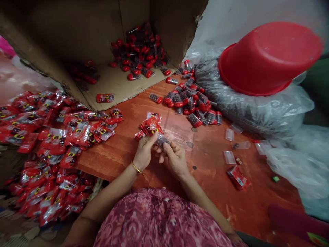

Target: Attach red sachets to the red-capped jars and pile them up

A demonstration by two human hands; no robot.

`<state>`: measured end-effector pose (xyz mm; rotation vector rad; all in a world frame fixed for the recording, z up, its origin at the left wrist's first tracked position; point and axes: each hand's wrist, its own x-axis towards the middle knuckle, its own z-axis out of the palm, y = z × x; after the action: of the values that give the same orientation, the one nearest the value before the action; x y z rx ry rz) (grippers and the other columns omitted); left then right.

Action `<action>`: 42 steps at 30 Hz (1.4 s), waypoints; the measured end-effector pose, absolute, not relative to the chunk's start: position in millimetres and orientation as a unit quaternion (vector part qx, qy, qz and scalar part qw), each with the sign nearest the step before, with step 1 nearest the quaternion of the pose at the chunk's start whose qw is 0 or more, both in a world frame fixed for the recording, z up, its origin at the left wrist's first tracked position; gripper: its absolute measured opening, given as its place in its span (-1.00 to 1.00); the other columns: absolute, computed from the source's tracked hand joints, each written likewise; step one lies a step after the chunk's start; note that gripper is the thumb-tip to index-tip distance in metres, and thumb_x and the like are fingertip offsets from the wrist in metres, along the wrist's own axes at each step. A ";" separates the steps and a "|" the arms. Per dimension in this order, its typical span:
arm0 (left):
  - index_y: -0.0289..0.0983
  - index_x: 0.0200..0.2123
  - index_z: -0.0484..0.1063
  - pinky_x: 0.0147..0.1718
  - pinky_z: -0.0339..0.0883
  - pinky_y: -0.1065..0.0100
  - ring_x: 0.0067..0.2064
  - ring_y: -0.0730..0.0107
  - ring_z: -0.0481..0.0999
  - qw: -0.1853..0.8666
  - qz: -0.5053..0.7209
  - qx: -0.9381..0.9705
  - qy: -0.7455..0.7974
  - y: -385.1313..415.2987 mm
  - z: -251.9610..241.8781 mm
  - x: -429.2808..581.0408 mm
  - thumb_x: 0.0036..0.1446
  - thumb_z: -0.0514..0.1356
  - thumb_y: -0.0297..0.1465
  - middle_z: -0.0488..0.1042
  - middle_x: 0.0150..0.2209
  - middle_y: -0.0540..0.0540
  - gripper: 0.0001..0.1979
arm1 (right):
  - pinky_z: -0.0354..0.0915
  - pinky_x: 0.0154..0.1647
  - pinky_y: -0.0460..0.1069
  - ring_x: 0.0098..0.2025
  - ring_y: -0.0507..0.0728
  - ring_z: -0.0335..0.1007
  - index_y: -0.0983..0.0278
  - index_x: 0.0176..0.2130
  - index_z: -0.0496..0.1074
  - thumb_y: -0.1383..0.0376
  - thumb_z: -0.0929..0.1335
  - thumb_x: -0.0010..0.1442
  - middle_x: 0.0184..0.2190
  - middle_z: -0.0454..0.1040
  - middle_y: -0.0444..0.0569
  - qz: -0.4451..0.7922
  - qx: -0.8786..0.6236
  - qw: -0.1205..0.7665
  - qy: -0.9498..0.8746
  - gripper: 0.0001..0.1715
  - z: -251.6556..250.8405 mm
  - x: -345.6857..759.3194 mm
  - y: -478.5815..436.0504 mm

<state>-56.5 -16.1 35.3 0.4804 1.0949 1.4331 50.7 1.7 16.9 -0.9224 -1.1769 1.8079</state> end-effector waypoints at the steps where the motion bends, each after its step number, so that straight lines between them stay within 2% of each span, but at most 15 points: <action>1: -0.35 -0.52 0.45 -0.74 0.09 0.52 -0.66 0.59 0.18 0.594 0.618 0.205 0.474 -15.5 35.5 -57.2 -0.04 0.15 0.01 0.26 -0.70 0.04 -0.52 | 0.28 -0.66 -0.16 -0.74 -0.10 0.28 0.27 -0.38 0.36 0.04 0.35 0.07 -0.54 0.48 -0.19 0.719 -0.359 0.394 -0.447 -0.67 15.4 50.2 0.4; 3: -0.33 -0.57 0.40 -0.75 0.08 0.52 -0.68 0.59 0.17 0.575 0.609 0.225 0.498 -14.5 35.3 -57.4 -0.03 0.10 0.05 0.23 -0.71 0.05 -0.49 | 0.30 -0.64 -0.16 -0.75 -0.12 0.25 0.26 -0.37 0.35 0.06 0.34 0.09 -0.53 0.49 -0.20 0.724 -0.358 0.409 -0.425 -0.69 12.5 49.6 -1.8; 8: -0.32 -0.63 0.35 -0.71 0.12 0.54 -0.65 0.62 0.20 0.508 0.584 0.293 0.561 -15.6 36.5 -51.5 0.01 0.12 -0.02 0.22 -0.71 0.07 -0.53 | 0.21 -0.73 -0.21 -0.74 -0.11 0.27 0.27 -0.36 0.40 0.10 0.36 0.08 -0.58 0.46 -0.22 0.679 -0.393 0.435 -0.441 -0.72 15.4 48.9 -6.2; 12: -0.33 -0.58 0.36 -0.80 0.01 0.53 -0.73 0.63 0.14 0.536 0.562 0.290 0.559 -19.8 38.6 -44.5 0.00 0.12 -0.02 0.19 -0.73 0.10 -0.54 | 0.24 -0.72 -0.19 -0.74 -0.09 0.28 0.25 -0.33 0.42 0.11 0.38 0.04 -0.60 0.42 -0.25 0.654 -0.405 0.456 -0.447 -0.73 18.9 49.2 -8.1; 16: -0.32 -0.56 0.33 -0.76 0.06 0.54 -0.69 0.64 0.18 0.559 0.569 0.274 0.537 -21.9 32.5 -43.2 -0.04 0.17 -0.03 0.19 -0.69 0.11 -0.57 | 0.21 -0.74 -0.18 -0.76 -0.11 0.25 0.27 -0.37 0.41 0.11 0.35 0.09 -0.57 0.46 -0.22 0.686 -0.390 0.434 -0.434 -0.74 13.4 53.6 -5.7; 19: -0.30 -0.56 0.28 -0.71 0.12 0.52 -0.67 0.62 0.20 0.602 0.588 0.244 0.482 -18.5 25.8 -47.2 -0.02 0.11 0.03 0.20 -0.66 0.10 -0.53 | 0.21 -0.72 -0.18 -0.76 -0.11 0.25 0.28 -0.42 0.38 0.08 0.34 0.09 -0.56 0.48 -0.20 0.706 -0.380 0.426 -0.418 -0.70 9.0 57.2 -2.7; 21: -0.29 -0.57 0.25 -0.67 0.13 0.52 -0.64 0.60 0.22 0.591 0.604 0.242 0.478 -14.4 23.5 -50.6 0.01 0.07 0.04 0.22 -0.65 0.08 -0.51 | 0.23 -0.69 -0.18 -0.74 -0.10 0.28 0.29 -0.42 0.37 0.07 0.35 0.08 -0.55 0.49 -0.19 0.703 -0.383 0.428 -0.418 -0.68 7.6 57.9 -1.8; 28: -0.29 -0.60 0.26 -0.65 0.10 0.50 -0.62 0.58 0.22 0.448 0.588 0.337 0.583 -10.8 38.7 -45.7 0.08 0.04 -0.02 0.23 -0.68 0.07 -0.54 | 0.23 -0.69 -0.18 -0.73 -0.10 0.26 0.28 -0.32 0.40 0.10 0.34 0.11 -0.53 0.49 -0.17 0.660 -0.399 0.466 -0.433 -0.72 8.0 52.7 -4.9; 31: -0.27 -0.58 0.27 -0.66 0.09 0.49 -0.64 0.56 0.24 0.424 0.564 0.367 0.607 -13.3 44.1 -40.1 0.11 0.00 -0.04 0.26 -0.68 0.07 -0.56 | 0.27 -0.66 -0.16 -0.71 -0.08 0.28 0.27 -0.30 0.40 0.10 0.33 0.11 -0.52 0.48 -0.16 0.647 -0.406 0.477 -0.434 -0.72 8.2 52.9 -6.0; 37: -0.26 -0.55 0.26 -0.60 0.11 0.48 -0.60 0.52 0.31 0.359 0.478 0.463 0.654 -12.7 40.6 -42.2 0.19 -0.05 -0.16 0.33 -0.67 0.04 -0.62 | 0.20 -0.74 -0.19 -0.75 -0.10 0.24 0.28 -0.35 0.39 0.11 0.35 0.10 -0.56 0.46 -0.19 0.645 -0.422 0.490 -0.409 -0.73 4.1 59.1 -6.6; 42: -0.25 -0.60 0.21 -0.56 0.07 0.44 -0.59 0.50 0.30 0.227 0.421 0.587 0.653 -9.2 42.1 -54.5 0.22 -0.09 -0.25 0.33 -0.65 0.01 -0.62 | 0.27 -0.70 -0.17 -0.73 -0.09 0.27 0.29 -0.38 0.38 0.14 0.35 0.09 -0.56 0.47 -0.19 0.609 -0.434 0.510 -0.424 -0.75 11.2 58.3 -7.4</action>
<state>-54.5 -9.2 42.1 1.6184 1.7995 1.1589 58.3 -7.4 11.2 -1.0458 -1.0206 1.4663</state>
